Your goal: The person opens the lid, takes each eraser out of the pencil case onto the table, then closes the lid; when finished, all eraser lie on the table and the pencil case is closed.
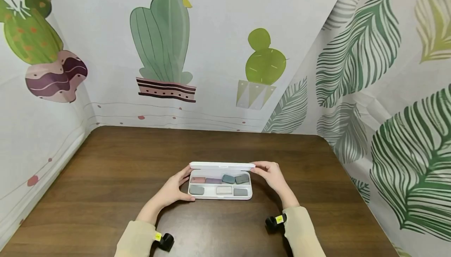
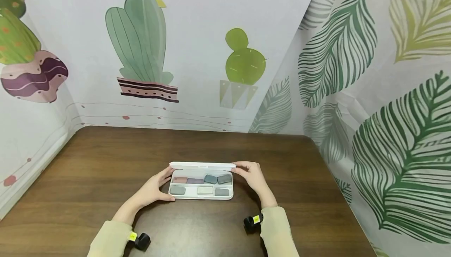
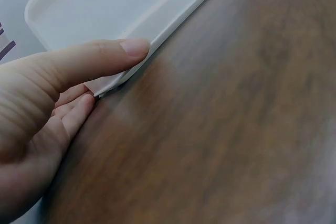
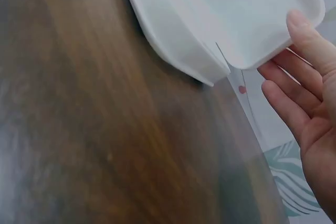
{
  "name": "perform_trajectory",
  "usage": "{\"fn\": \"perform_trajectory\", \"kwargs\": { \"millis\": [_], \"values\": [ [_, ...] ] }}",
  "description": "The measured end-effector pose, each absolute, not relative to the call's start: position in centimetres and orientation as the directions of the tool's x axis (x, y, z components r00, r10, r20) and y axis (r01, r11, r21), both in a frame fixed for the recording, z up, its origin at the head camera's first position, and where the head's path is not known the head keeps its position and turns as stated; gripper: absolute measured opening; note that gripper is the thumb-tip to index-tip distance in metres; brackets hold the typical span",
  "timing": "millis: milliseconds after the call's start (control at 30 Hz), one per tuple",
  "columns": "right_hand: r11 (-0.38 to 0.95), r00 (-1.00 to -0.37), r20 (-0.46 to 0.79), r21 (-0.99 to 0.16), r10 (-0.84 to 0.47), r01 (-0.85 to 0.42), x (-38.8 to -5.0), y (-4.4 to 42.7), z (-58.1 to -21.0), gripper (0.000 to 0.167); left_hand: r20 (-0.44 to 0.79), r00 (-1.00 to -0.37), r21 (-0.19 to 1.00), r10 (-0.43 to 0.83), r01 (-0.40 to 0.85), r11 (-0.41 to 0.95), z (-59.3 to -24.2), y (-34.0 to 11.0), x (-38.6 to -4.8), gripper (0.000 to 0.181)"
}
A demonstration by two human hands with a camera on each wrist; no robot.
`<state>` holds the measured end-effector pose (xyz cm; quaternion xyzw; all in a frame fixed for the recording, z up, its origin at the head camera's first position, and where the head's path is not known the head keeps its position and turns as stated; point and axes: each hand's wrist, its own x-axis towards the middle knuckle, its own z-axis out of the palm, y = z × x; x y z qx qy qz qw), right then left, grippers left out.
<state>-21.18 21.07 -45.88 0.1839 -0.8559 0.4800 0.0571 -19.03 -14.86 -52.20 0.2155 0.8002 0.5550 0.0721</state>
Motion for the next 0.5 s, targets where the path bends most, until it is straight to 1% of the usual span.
{"fn": "perform_trajectory", "kwargs": {
  "millis": [133,233,500],
  "values": [
    [0.476,-0.935,0.300,-0.806,-0.188,-0.353,-22.5,20.9,-47.4,0.017,0.145,-0.891,0.925,0.431,0.276,0.260,-52.4,-14.8,-19.0,0.114],
    [0.470,-0.949,0.286,-0.825,-0.133,-0.314,-23.5,20.9,-48.4,0.019,0.151,-0.888,0.929,0.435,0.278,0.245,-52.5,-14.8,-19.1,0.115],
    [0.495,-0.965,0.261,-0.837,-0.017,-0.235,-24.6,20.0,-48.9,0.021,0.156,-0.884,0.929,0.442,0.283,0.239,-52.5,-14.9,-19.2,0.114]
  ]
}}
